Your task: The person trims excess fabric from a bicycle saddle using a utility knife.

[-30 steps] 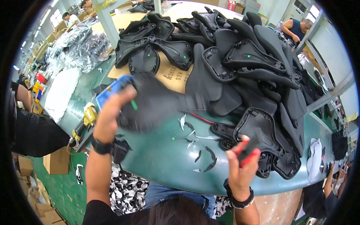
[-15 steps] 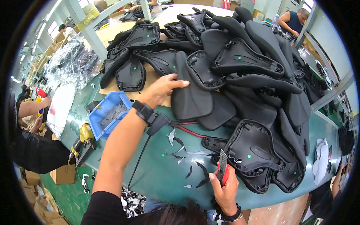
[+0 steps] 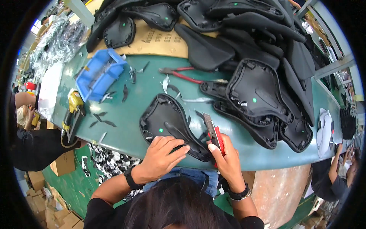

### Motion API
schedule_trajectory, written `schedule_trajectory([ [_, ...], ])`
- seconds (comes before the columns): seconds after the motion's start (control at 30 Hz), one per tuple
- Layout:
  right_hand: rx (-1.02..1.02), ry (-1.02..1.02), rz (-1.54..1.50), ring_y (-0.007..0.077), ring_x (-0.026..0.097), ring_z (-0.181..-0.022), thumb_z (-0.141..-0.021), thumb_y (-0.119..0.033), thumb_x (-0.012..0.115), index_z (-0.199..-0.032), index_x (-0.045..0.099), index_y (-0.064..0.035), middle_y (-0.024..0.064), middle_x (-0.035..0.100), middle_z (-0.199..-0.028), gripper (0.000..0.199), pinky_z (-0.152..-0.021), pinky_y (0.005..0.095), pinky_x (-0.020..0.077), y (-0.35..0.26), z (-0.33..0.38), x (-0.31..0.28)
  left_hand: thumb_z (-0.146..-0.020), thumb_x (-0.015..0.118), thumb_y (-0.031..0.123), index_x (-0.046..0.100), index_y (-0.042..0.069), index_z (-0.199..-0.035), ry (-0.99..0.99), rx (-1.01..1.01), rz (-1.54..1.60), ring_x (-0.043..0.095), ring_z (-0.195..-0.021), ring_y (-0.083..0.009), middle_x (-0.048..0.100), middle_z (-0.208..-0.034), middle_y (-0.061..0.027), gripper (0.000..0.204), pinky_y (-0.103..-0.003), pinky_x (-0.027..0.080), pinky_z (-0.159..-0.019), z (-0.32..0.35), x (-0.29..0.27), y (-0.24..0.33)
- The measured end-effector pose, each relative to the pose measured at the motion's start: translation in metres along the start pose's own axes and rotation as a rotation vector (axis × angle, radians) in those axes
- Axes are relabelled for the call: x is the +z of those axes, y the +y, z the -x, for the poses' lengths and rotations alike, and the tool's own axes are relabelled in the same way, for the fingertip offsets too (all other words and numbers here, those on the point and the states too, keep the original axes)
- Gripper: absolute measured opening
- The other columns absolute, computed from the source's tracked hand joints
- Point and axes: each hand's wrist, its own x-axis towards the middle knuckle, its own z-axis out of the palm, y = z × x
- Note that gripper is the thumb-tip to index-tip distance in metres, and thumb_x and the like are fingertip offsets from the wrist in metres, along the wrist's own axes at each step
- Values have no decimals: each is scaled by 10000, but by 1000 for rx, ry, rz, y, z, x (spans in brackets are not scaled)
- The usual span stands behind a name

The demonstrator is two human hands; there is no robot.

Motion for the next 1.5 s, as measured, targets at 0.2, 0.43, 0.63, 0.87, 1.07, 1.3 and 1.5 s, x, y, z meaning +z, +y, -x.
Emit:
schedule_trajectory([
  [0.2, -325, 93, 486, 340, 647, -776, -876, -156, 655, -1309, 499, -64, 160, 638, -961, 470, -675, 392, 507, -10, 22, -4, -626, 829, 430, 682, 177, -1111, 48, -241, 124, 357, -1338, -383, 460, -1402, -134, 566, -534, 292, -1041, -5, -31, -47],
  [0.43, -447, -90, 705, 269, 614, -619, -829, -133, 701, -1365, 510, -207, 83, 568, -805, 574, -519, 377, 479, -32, 16, 8, -557, 878, 374, 694, 170, -1116, -50, -241, 274, 317, -1377, -375, 468, -1424, -88, 623, -492, 294, -1083, 4, -22, -66],
  [0.63, -603, -341, 811, 263, 575, -552, -831, -108, 674, -1380, 493, -228, 89, 490, -731, 591, -475, 368, 453, -44, -16, 16, -576, 856, 408, 687, 159, -1091, -10, -237, 296, 346, -1348, -368, 503, -1370, -86, 596, -495, 329, -1043, 4, -18, -70],
  [0.87, -562, -540, 951, 324, 550, -541, -821, -33, 535, -1406, 442, -295, 158, 463, -720, 647, -484, 401, 454, -46, -19, 2, -570, 870, 374, 697, 169, -1109, -68, -268, 283, 342, -1365, -337, 504, -1399, -46, 602, -479, 320, -1069, 3, -24, -72],
  [1.07, -529, -514, 1027, 336, 547, -537, -813, -19, 533, -1415, 421, -300, 162, 464, -723, 674, -502, 415, 463, -34, -4, -18, -574, 866, 384, 706, 173, -1095, -81, -258, 272, 345, -1363, -336, 505, -1398, -40, 584, -488, 321, -1067, 0, -25, -71],
  [1.3, -339, -501, 1086, 324, 554, -516, -819, -58, 602, -1417, 419, -263, 159, 486, -737, 657, -472, 402, 449, -47, 23, -45, -599, 842, 408, 683, 166, -1124, -129, -265, 187, 337, -1363, -344, 487, -1403, -58, 599, -523, 287, -1070, 1, -32, -65],
  [1.5, -403, -78, 619, 409, 573, -1135, -565, -275, 925, -1399, 251, 88, 278, 488, -1314, 1132, -912, 409, 507, 0, 12, -5, -739, 726, 411, 621, 90, -973, -122, -126, -32, 444, -1206, -312, 542, -1166, -108, 411, -504, 328, -930, -22, -28, -13],
])
